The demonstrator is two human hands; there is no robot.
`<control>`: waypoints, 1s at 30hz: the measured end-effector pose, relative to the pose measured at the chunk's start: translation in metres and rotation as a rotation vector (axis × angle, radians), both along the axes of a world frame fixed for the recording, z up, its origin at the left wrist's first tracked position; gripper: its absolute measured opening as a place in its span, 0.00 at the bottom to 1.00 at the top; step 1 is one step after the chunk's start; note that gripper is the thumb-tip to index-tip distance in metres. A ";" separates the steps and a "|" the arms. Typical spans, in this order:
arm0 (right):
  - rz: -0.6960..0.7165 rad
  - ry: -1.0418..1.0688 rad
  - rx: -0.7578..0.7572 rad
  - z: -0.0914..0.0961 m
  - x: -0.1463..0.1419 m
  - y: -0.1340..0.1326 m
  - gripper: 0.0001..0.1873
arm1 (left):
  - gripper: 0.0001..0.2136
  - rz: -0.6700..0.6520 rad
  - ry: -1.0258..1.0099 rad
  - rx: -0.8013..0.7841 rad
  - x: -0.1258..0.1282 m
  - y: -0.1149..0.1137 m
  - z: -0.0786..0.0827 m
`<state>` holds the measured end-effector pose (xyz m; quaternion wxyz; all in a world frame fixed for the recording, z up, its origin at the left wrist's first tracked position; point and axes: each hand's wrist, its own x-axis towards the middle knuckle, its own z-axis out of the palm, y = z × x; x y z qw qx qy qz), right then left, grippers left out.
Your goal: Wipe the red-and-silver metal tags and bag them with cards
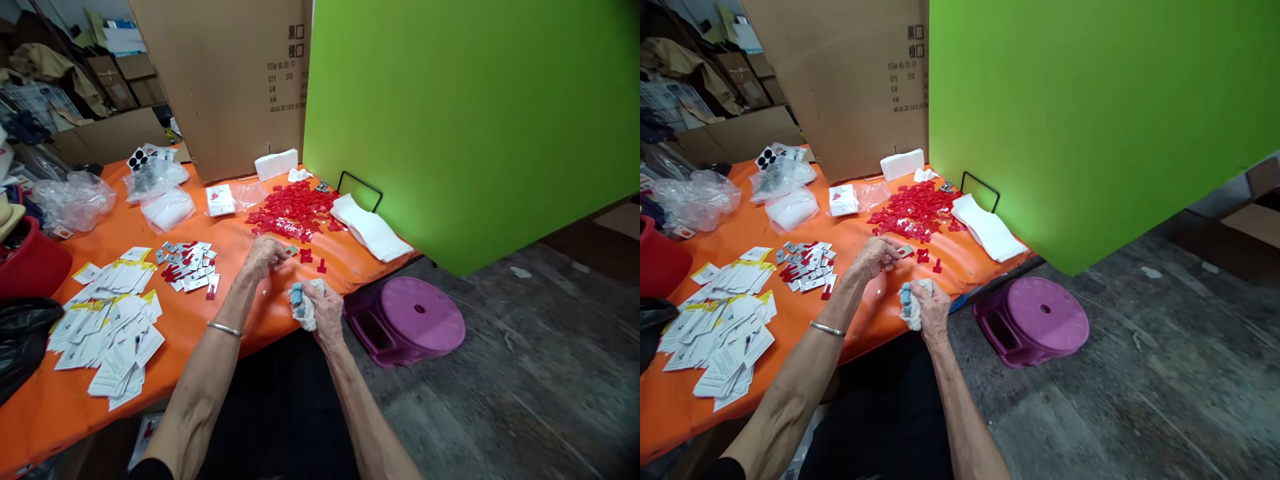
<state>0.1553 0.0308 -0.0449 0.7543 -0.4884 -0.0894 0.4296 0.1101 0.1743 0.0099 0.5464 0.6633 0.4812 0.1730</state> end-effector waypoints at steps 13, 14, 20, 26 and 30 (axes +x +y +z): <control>0.060 0.038 -0.025 0.022 -0.029 0.023 0.13 | 0.17 0.313 -0.458 -0.006 -0.059 -0.099 -0.015; 0.075 0.049 -0.036 0.022 -0.027 0.025 0.14 | 0.18 0.326 -0.482 -0.061 -0.067 -0.100 -0.014; -0.002 0.141 0.048 0.032 0.000 0.027 0.15 | 0.23 0.415 -0.605 -0.331 -0.114 -0.103 -0.007; 0.347 -0.057 0.000 0.033 -0.076 0.004 0.15 | 0.16 0.575 -0.650 -0.136 -0.119 -0.116 -0.024; 0.253 -0.068 -0.031 0.029 -0.109 0.008 0.14 | 0.14 0.597 -0.579 0.032 -0.127 -0.125 -0.028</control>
